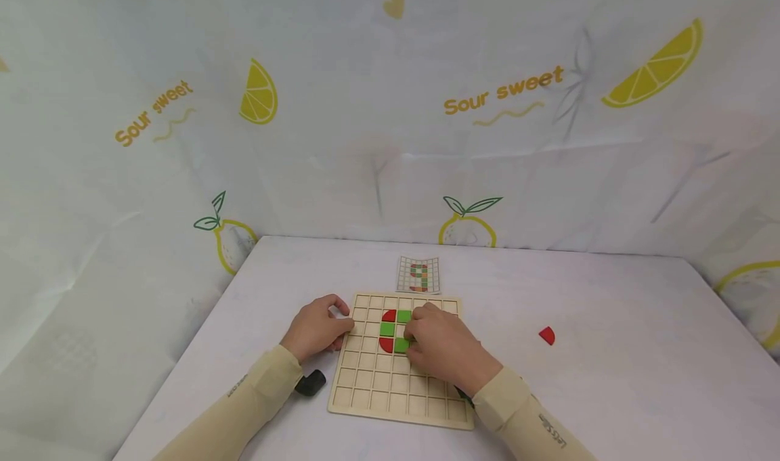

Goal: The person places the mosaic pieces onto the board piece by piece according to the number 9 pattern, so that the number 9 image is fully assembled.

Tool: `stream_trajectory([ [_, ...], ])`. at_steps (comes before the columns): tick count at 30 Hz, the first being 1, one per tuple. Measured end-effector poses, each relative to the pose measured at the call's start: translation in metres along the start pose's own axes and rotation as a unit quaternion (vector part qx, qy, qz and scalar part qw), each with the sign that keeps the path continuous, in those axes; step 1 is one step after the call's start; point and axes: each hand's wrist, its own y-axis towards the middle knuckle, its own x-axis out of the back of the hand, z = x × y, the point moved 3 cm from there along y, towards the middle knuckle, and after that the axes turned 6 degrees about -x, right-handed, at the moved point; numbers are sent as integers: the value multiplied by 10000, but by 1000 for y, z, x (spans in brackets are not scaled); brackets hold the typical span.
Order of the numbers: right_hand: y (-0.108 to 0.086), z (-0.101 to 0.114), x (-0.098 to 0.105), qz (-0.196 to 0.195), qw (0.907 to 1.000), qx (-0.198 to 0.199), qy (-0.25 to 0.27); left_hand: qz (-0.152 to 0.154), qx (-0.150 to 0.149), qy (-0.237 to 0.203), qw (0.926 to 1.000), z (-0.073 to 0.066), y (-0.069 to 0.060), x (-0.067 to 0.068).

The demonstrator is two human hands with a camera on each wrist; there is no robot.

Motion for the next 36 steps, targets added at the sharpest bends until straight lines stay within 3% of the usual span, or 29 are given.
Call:
stream_trajectory([
  [19,-4,-7,0,-100,9999,54,-25,27,16,19,10000,-2,1,-6],
  [36,1,-9,21,-102,9997,-219,61,38,52,105,9999,1,0,0],
])
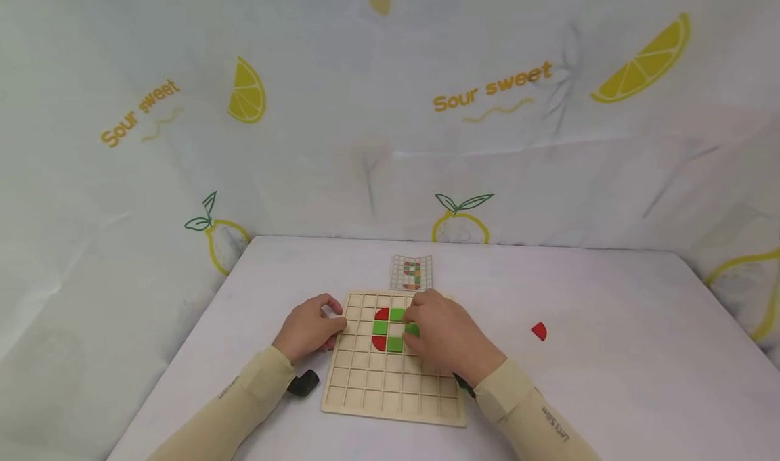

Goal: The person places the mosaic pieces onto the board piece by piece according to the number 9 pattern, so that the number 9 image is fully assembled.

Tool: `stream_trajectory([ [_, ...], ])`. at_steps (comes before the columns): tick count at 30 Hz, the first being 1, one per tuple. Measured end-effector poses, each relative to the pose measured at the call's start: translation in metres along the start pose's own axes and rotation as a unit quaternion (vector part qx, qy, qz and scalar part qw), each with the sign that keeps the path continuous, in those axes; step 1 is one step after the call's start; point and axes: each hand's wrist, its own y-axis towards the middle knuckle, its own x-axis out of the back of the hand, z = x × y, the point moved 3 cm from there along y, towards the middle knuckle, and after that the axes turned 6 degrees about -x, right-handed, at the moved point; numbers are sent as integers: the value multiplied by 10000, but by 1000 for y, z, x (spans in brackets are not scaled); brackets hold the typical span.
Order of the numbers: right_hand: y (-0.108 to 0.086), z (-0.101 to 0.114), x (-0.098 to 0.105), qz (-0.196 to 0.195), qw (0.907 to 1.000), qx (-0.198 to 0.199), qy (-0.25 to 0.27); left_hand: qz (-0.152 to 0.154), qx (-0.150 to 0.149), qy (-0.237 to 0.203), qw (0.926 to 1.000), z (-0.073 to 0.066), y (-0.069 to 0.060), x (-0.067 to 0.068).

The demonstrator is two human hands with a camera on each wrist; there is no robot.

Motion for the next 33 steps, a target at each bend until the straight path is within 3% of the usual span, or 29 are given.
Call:
stream_trajectory([
  [12,-7,-7,3,-106,9997,-71,196,81,-38,-109,9999,-4,1,-4],
  [17,-11,-10,1,44,9992,-242,302,204,44,-124,9997,-4,-2,-8],
  [23,-11,-11,8,-141,9994,-145,296,79,-99,37,9999,-7,0,-6],
  [33,-11,-11,17,-204,9989,-273,309,29,69,135,9999,-2,-3,-3],
])
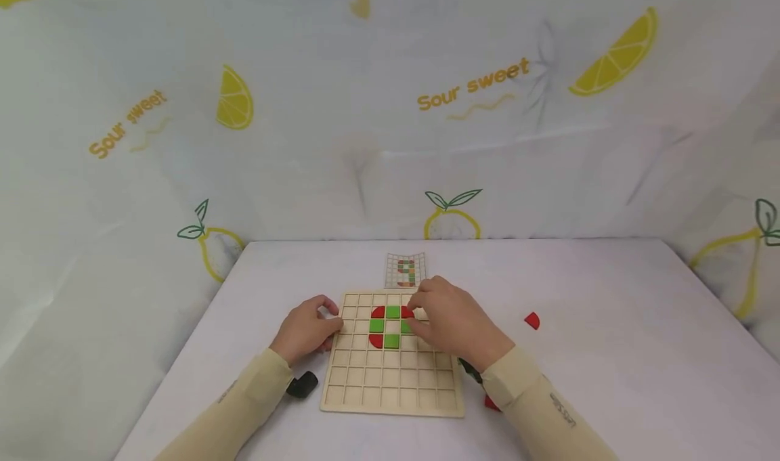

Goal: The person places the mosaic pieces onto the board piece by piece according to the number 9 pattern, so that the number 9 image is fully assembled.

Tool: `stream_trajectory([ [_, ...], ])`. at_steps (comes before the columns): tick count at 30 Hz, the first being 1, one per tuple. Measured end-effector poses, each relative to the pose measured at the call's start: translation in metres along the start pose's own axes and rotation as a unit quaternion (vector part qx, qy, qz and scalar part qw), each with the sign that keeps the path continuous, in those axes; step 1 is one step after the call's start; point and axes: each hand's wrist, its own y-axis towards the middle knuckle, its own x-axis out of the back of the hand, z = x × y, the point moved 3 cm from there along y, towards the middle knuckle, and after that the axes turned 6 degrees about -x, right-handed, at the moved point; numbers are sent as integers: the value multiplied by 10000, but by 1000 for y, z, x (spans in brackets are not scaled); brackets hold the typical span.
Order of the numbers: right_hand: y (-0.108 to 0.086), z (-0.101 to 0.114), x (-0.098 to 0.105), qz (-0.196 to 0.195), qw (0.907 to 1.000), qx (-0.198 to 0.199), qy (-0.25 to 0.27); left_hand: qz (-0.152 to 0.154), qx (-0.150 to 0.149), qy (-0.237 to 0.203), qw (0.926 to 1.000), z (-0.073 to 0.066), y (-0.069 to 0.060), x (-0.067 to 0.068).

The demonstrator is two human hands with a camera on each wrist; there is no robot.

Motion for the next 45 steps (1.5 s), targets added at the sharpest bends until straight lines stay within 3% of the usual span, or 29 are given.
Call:
stream_trajectory([
  [6,-2,-10,1,133,9996,-235,46,37,23,-127,9999,3,0,-3],
  [11,-11,-35,14,100,9990,-424,24,31,-59,-166,9998,-1,0,-1],
  [18,-37,-78,26,68,9967,-789,-203,-41,-23,-79,10000,1,-1,3],
  [24,-61,-100,23,468,9903,-1294,-165,-53,3,-20,10000,2,-2,4],
  [29,-79,-109,17,748,9847,-1567,-170,-27,-47,-33,10000,2,-1,2],
  [35,-99,-109,5,788,9900,-1161,-152,-34,-27,-142,9999,2,-4,4],
  [45,-106,-109,2,734,9884,-1284,-338,-45,-78,-156,9998,-1,-2,3],
])
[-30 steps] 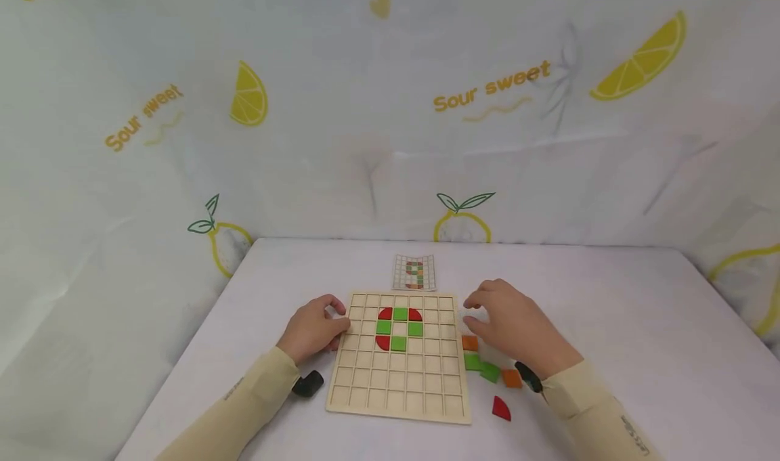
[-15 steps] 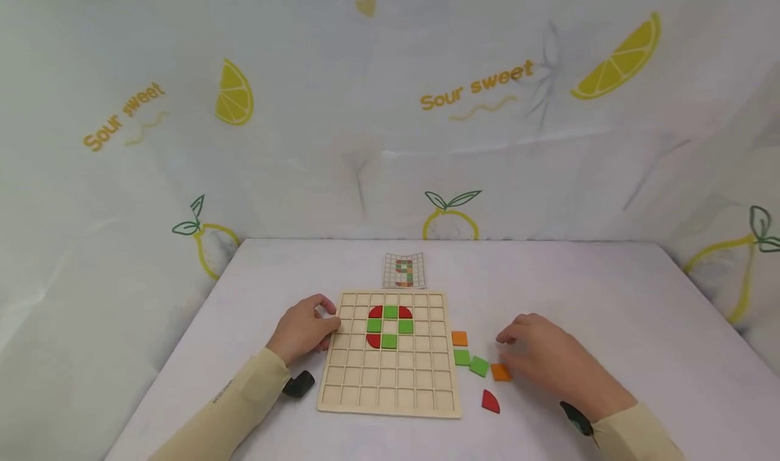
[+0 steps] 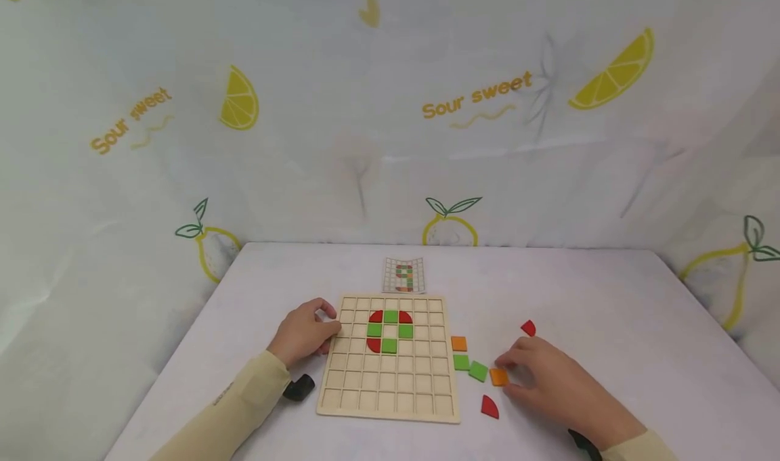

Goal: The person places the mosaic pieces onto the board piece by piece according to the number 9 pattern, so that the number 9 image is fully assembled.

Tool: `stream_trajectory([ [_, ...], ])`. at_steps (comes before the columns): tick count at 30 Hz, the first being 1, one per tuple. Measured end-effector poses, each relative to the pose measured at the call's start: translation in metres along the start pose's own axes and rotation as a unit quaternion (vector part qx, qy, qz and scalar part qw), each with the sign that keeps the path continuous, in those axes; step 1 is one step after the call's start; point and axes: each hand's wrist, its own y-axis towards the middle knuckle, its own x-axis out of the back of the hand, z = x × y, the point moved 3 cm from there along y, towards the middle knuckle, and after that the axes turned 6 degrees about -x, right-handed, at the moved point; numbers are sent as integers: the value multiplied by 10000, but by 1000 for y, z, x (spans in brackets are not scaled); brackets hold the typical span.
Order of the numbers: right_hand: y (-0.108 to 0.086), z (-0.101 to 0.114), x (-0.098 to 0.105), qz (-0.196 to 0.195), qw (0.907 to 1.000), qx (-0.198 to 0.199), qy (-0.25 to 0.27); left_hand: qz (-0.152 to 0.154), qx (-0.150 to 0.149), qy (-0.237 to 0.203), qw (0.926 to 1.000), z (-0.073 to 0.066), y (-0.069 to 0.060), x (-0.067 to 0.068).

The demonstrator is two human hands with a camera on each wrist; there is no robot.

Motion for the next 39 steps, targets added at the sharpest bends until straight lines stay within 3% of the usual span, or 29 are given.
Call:
stream_trajectory([
  [8,0,-3,-2,-393,9975,580,-69,-3,-19,-24,10000,1,1,-1],
  [19,9,-11,7,-590,9950,784,-212,17,-134,2,9999,-3,2,-2],
  [21,14,-10,11,-495,9963,679,-178,-4,-144,19,9999,-2,2,-1],
  [28,28,0,18,-157,9996,244,2,-25,-86,-46,9999,1,2,0],
  [39,42,30,26,-333,9972,636,223,-2,-108,-17,9999,3,3,-1],
])
